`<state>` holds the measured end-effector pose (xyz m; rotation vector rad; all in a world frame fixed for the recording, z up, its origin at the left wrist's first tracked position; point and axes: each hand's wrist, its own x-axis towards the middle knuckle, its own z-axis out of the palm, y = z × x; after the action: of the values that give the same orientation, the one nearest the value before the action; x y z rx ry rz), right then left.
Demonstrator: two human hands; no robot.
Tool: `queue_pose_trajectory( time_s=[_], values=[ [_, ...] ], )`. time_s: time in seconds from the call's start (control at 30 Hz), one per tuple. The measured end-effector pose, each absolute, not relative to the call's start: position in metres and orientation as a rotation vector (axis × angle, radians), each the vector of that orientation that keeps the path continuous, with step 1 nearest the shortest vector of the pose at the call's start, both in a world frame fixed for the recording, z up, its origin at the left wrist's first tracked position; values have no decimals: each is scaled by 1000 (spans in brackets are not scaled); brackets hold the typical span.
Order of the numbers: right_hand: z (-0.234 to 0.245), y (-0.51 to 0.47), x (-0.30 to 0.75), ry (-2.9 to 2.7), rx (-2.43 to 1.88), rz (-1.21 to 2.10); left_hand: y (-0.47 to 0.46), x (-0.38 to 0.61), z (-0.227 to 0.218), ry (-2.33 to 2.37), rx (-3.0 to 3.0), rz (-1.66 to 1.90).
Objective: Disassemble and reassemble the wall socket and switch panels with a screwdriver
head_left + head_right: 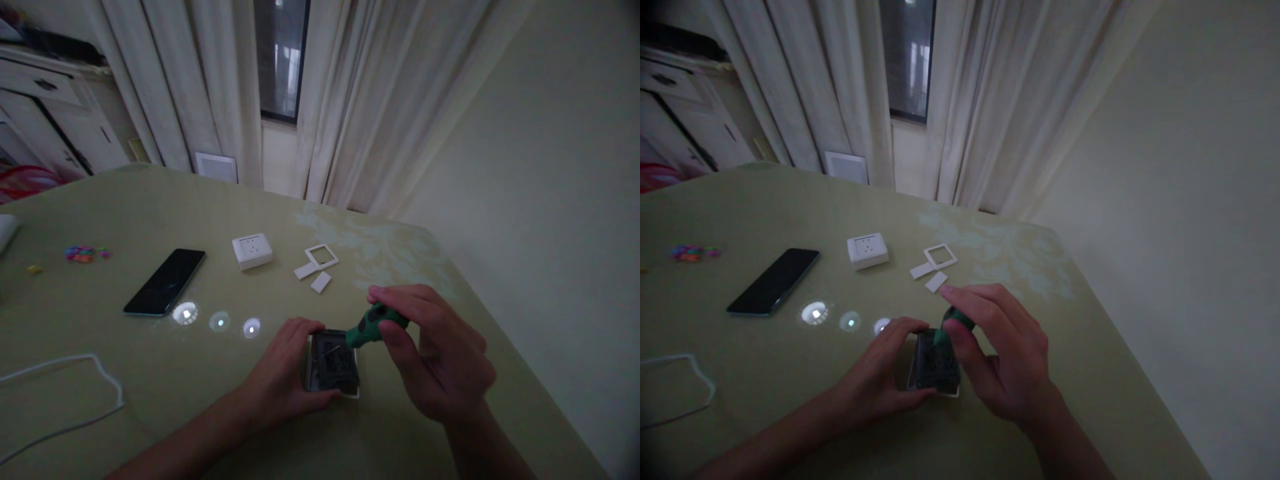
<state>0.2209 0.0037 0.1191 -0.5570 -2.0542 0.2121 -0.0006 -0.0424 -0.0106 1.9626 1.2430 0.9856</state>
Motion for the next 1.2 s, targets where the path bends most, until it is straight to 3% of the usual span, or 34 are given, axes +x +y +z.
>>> queue_pose_trajectory(
  time_s=[0.5, 1.2],
  values=[
    [112, 7, 218, -2118, -576, 215, -36, -7, -2, 1191, 2233, 826],
    [111, 12, 214, -2146, -574, 220, -31, -21, 7, 1131, 2018, 767]
  ],
)
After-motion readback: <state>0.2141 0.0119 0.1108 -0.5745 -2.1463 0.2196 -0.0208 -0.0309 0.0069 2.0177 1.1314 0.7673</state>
